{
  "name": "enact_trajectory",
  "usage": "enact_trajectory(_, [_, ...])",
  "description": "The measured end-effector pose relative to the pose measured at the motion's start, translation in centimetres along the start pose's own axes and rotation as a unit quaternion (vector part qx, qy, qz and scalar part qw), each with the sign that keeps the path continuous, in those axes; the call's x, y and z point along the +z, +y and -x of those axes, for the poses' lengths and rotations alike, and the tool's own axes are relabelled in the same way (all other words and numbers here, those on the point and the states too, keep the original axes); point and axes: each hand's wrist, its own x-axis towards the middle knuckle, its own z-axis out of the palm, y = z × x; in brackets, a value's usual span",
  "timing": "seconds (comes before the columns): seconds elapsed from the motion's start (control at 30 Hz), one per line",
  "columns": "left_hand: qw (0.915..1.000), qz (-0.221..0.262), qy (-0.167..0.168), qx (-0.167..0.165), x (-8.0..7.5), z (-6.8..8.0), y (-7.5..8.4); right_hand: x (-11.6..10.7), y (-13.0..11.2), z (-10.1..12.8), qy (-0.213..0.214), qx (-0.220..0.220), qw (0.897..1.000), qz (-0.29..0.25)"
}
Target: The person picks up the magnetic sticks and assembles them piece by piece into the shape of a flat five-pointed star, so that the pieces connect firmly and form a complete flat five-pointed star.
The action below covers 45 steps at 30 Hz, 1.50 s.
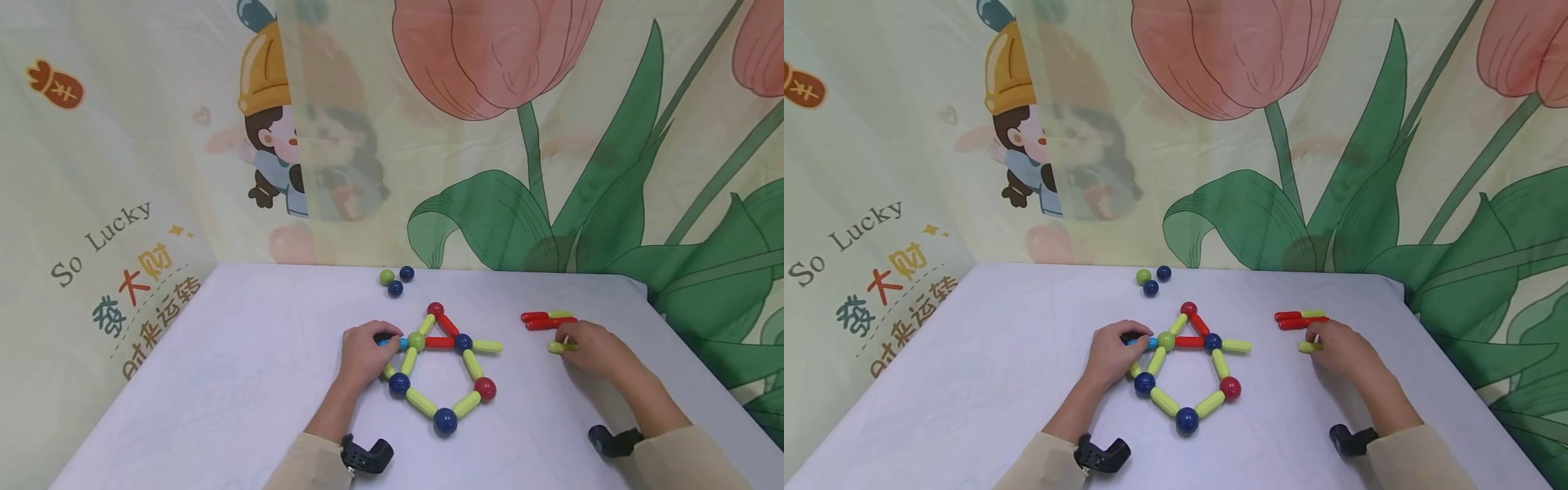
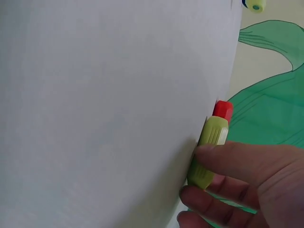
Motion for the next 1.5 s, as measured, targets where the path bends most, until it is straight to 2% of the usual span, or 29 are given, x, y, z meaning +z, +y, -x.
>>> enact_trajectory(0.37, [1.0,0.0,-0.002,0.002,0.0,0.0,0.0,1.0,-2.8,0.1,-0.012,-0.022,0.999,-0.031])
enact_trajectory(0.67, [1.0,-0.001,0.0,0.005,0.1,0.0,-0.1,1.2,-4.5,0.8,-0.016,-0.059,0.997,-0.055])
enact_trajectory(0.87, [1.0,0.001,0.003,0.0,0.0,0.0,-0.2,1.2,-5.8,0.8,-0.015,-0.081,0.995,-0.049])
enact_trajectory(1.17, [1.0,0.002,0.003,0.0,0.0,0.0,-0.1,1.6,-7.7,0.9,-0.04,-0.098,0.994,-0.038])
enact_trajectory(1.5, [1.0,0.004,0.003,0.005,0.0,0.0,-0.1,1.9,-9.4,1.2,-0.044,-0.096,0.994,-0.012])
